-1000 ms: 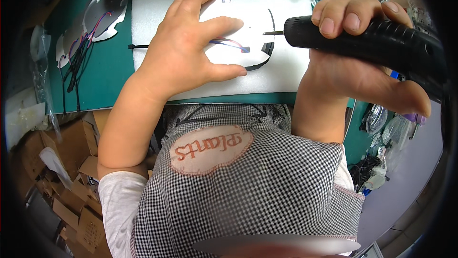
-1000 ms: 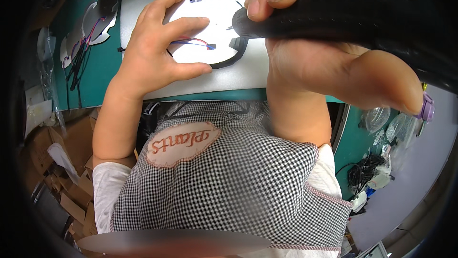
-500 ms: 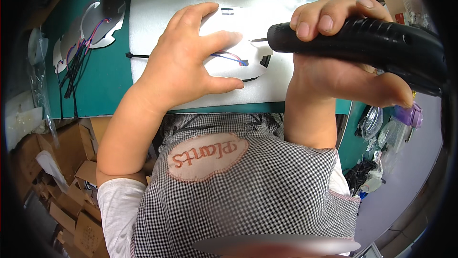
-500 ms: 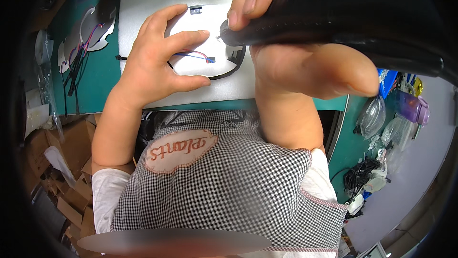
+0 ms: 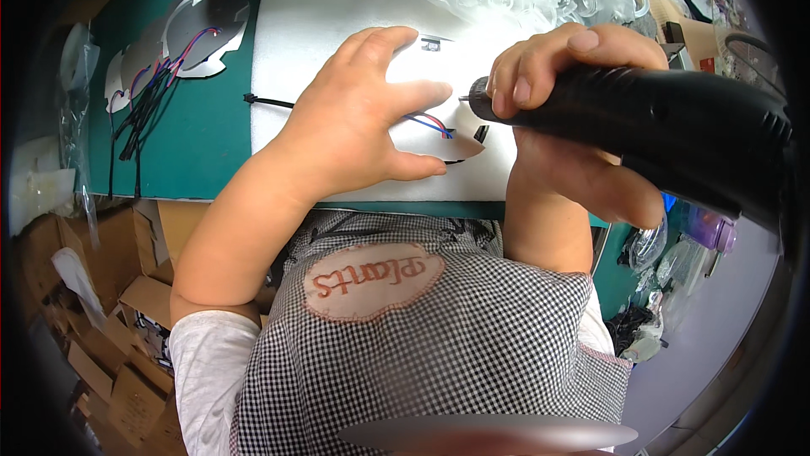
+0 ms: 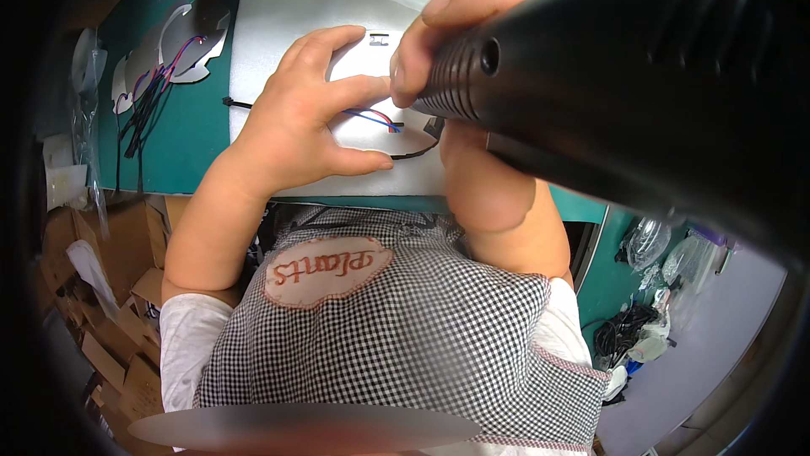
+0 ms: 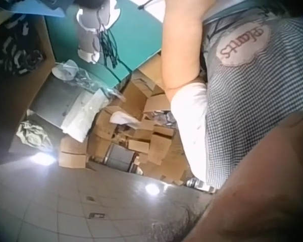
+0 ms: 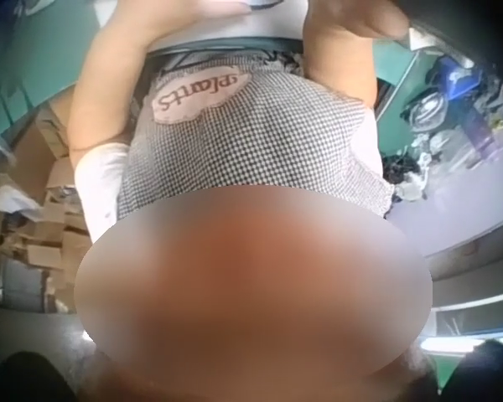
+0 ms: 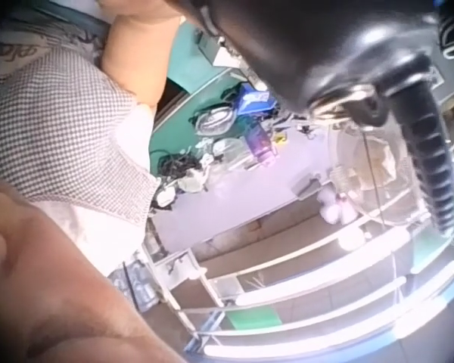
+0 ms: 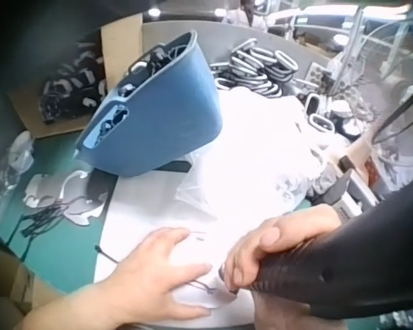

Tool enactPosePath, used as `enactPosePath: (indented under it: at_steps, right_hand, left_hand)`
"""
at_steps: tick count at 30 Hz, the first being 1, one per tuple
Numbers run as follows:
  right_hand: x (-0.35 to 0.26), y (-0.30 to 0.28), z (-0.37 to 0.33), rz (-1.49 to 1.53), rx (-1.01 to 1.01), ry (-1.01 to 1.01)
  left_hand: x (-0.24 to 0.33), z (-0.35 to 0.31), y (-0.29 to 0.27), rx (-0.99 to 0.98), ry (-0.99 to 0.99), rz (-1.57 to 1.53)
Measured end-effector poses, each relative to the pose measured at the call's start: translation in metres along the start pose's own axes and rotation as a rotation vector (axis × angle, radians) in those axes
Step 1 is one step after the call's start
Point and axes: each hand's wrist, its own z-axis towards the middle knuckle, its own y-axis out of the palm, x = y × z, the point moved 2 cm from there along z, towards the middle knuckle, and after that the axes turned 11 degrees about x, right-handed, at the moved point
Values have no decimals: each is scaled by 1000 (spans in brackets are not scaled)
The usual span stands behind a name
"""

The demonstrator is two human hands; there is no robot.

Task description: The person assembles plastic housings for electronic components by manually fitting circuit boards, screws, and lens rings into the plastic housing, then securing them with a power screwdriver.

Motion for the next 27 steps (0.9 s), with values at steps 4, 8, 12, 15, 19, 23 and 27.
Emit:
enactPosePath:
  at_steps: [4, 8, 12, 15, 19, 23, 27]
  right_hand:
    - [2, 2, -1, -38, 35, 18]
    - [2, 4, -3, -82, 70, 36]
    - [3, 7, -9, -107, 90, 48]
    - [3, 4, -23, -50, 166, 152]
    - [-13, -22, -14, 123, 192, 112]
    - [-34, -33, -7, 152, 159, 115]
    - [-60, -32, -5, 80, 106, 102]
  left_hand:
    - [-1, 0, 2, 5, 11, 3]
    - [0, 0, 2, 7, 13, 5]
    - [2, -1, 2, 9, 20, 18]
    - [4, -3, 2, 13, 83, 79]
    - [3, -3, 5, 6, 4, 3]
    - [2, -2, 0, 13, -9, 32]
    - [-5, -1, -19, 35, -7, 85]
